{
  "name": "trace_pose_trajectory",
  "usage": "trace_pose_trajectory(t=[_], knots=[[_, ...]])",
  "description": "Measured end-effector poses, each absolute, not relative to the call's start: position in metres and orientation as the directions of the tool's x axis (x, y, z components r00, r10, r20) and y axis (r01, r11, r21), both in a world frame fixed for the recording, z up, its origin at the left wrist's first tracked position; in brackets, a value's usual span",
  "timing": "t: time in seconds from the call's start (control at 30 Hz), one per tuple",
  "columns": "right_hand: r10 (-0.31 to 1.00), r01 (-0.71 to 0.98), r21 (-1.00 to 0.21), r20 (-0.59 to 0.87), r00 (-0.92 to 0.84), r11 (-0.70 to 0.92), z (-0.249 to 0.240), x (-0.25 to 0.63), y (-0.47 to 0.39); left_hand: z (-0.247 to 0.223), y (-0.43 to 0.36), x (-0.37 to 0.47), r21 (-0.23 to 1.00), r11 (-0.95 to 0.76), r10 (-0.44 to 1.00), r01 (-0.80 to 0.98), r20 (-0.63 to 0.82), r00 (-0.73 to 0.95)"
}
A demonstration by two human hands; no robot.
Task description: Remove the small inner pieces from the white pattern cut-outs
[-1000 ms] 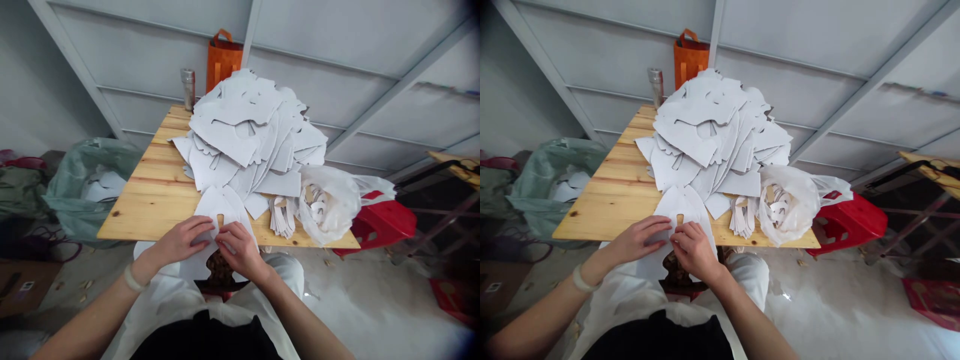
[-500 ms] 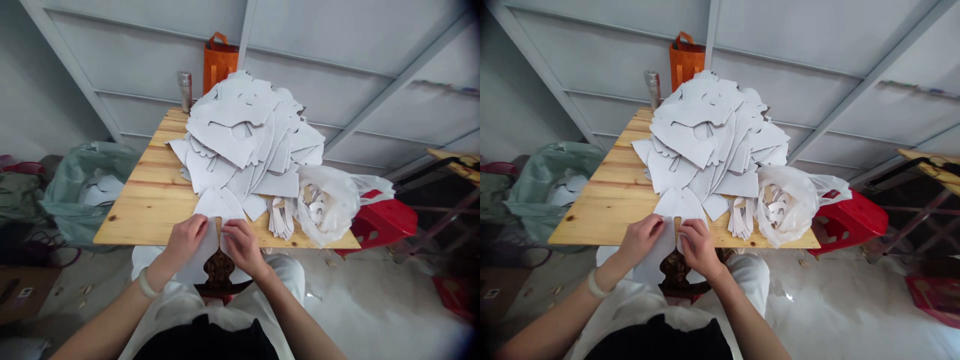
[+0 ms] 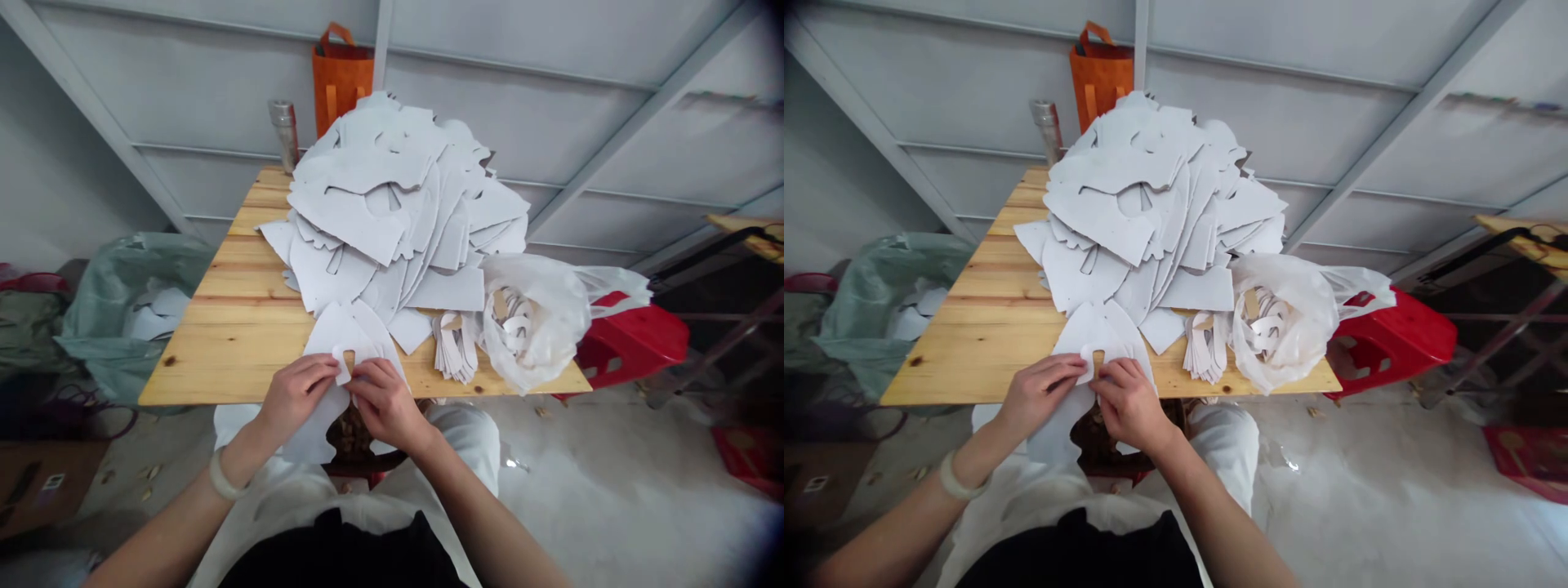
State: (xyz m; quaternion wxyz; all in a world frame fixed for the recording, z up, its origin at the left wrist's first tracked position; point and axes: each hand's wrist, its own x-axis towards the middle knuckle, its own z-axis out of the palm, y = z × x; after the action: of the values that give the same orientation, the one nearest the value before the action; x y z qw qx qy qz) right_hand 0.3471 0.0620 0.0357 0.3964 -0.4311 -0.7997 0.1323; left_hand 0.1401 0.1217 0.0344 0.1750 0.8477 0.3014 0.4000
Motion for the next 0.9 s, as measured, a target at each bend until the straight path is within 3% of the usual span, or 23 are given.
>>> trace_pose_trajectory(t=[0.43,0.9], knots=[[0.796,0.571,-0.568,0.522,-0.306,0.592,0.039,0.348,0.063,0.037,0.144,0.126,0.464,-0.833,0.53,0.301,0.515,0.674],[0.814,0.516,-0.634,0.501,-0.293,0.576,0.041,0.352,0.064,0.058,0.164,0.117,0.186,-0.973,0.211,0.138,0.468,0.858]])
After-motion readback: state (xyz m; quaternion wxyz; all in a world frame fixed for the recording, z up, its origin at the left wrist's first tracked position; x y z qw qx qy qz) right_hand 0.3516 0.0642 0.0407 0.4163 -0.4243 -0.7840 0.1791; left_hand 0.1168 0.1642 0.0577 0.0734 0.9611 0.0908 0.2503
